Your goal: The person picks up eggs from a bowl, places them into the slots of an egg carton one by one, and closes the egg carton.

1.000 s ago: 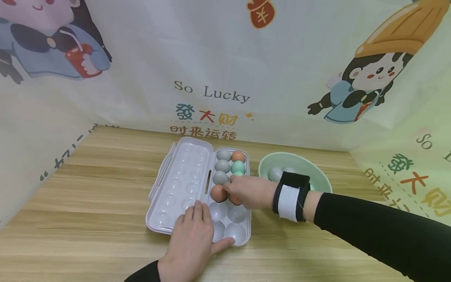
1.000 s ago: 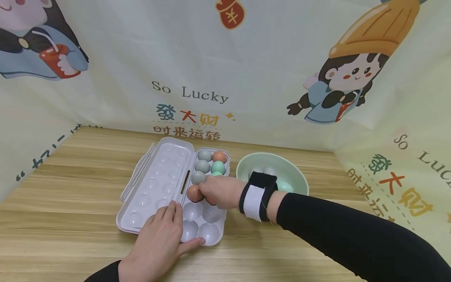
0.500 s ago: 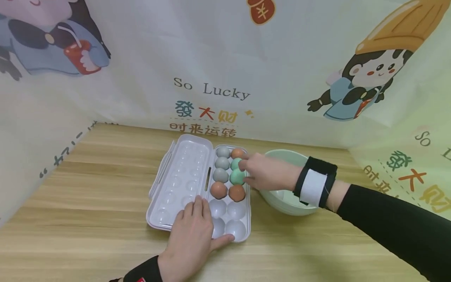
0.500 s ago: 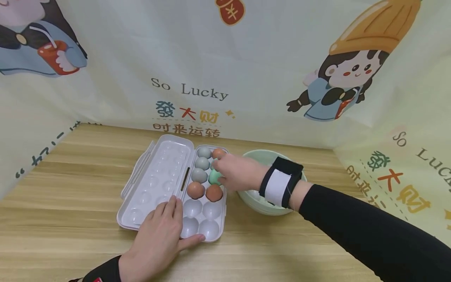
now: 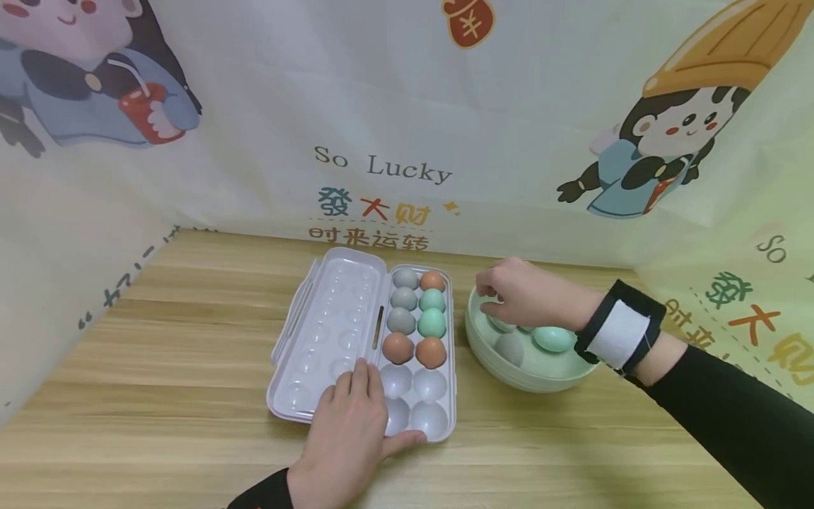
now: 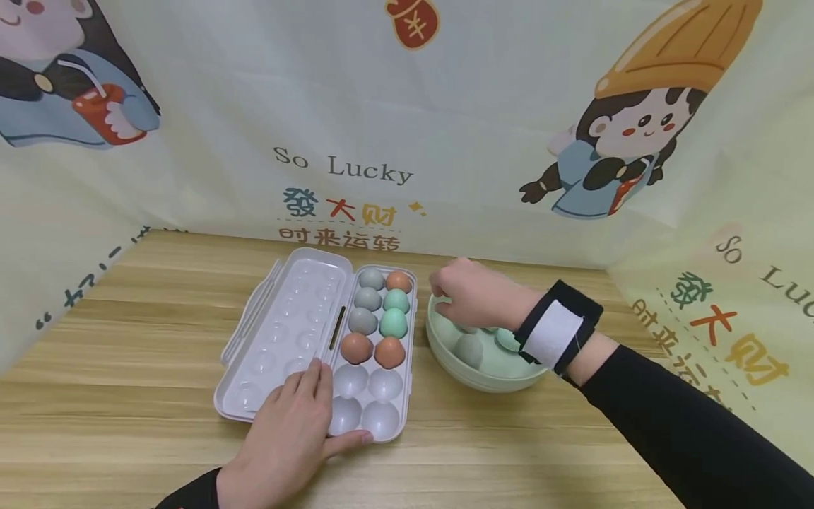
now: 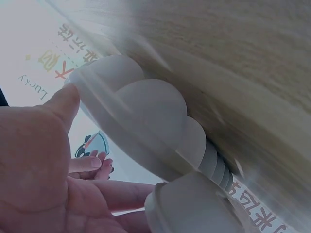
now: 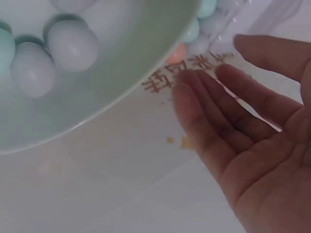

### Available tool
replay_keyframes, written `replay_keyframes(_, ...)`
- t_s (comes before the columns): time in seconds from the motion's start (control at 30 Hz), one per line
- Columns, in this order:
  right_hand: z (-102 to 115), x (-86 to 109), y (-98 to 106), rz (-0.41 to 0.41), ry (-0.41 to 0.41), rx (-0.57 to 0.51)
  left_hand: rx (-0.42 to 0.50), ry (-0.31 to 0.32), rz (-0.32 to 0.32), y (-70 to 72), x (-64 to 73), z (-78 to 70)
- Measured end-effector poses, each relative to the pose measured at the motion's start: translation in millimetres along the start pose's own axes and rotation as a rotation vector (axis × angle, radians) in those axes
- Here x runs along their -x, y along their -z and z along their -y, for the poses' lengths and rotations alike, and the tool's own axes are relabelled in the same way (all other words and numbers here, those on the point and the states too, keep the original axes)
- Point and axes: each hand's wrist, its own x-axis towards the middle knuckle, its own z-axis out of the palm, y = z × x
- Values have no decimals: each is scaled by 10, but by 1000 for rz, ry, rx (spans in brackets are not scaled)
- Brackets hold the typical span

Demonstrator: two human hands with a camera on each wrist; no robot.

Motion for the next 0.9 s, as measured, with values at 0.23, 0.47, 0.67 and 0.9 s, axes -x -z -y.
replay_keyframes(0.23,-84,148,9,-11,-90,-67,10,9,11,4,5,-3)
replay_keyframes(0.47,-53,416,8,5,-211,-43,12,3,17,5,9,-4)
replay_keyframes(0.67,-6,610,-97,-7,-326,18,4,0,24,1,3,-4)
replay_keyframes(0.9,24,758,-278,-12,-386,-40,27,8,44,16,7,-3)
